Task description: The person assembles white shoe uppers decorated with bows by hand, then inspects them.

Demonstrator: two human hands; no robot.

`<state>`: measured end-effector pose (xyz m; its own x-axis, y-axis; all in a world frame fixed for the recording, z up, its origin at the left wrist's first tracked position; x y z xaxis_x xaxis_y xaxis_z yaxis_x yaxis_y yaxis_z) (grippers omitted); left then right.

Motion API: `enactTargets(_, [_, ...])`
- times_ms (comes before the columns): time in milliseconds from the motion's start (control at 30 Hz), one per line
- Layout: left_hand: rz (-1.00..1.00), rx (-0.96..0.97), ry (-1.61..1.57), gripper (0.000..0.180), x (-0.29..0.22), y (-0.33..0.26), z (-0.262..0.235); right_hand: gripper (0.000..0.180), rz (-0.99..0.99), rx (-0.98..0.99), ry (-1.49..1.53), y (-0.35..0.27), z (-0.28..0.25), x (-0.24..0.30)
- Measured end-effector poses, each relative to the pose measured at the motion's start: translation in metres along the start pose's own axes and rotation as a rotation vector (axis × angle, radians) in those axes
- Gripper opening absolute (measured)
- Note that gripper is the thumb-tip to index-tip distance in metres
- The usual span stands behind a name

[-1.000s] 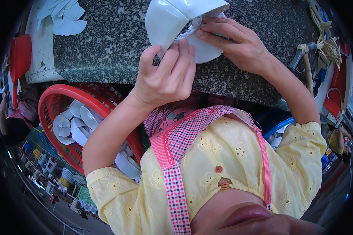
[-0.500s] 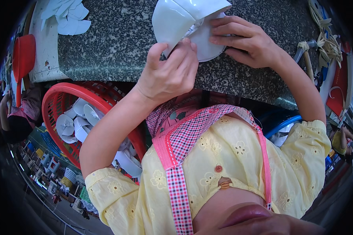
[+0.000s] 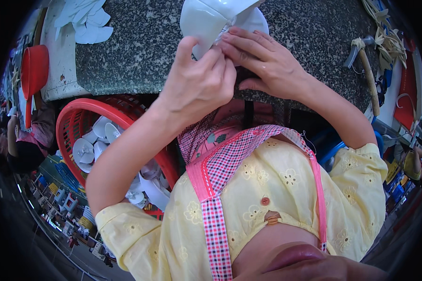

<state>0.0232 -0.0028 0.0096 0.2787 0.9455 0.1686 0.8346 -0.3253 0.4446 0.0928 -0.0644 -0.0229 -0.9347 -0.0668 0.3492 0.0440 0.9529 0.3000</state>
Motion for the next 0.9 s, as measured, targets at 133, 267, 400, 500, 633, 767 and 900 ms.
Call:
enactTargets(133, [0.200,0.359,-0.121,0.012,0.010,0.032,-0.021,0.066,-0.007,0.009,-0.153,-0.005,0.006,0.005])
enactTargets(267, [0.520,0.776,0.300,0.016,0.010,0.056,-0.012,0.054,-0.051,0.040,-0.292,0.008,0.001,0.021])
enactTargets(400, [0.449,0.845,0.477,0.017,0.024,0.019,0.011,0.026,-0.203,-0.017,-0.345,0.013,-0.007,0.017])
enactTargets(500, [0.224,0.349,0.467,0.018,0.017,-0.004,0.009,0.021,-0.294,-0.068,-0.502,0.017,-0.015,0.003])
enactTargets(633, [-0.166,0.307,0.517,0.028,-0.003,-0.023,0.018,0.013,-0.191,-0.057,-0.256,0.035,-0.007,0.010])
enactTargets(767, [-0.450,0.304,0.397,0.038,0.002,-0.029,0.012,0.016,-0.053,-0.188,-0.088,0.043,-0.012,0.005])
enactTargets(900, [-0.688,0.240,0.141,0.044,0.006,-0.032,0.010,0.016,-0.114,-0.229,-0.202,0.046,-0.005,0.010])
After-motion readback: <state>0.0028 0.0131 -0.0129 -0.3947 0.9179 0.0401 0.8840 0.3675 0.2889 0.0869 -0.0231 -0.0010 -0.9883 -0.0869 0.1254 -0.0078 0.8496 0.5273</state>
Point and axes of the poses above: each hand's wrist, its own y-axis towards the middle knuckle, its own z-axis out of the palm, x = y × z, the point moved 7 cm from there along y, towards the middle knuckle, and after that the axes turned 4 degrees about -y, right-handed, at the moved point
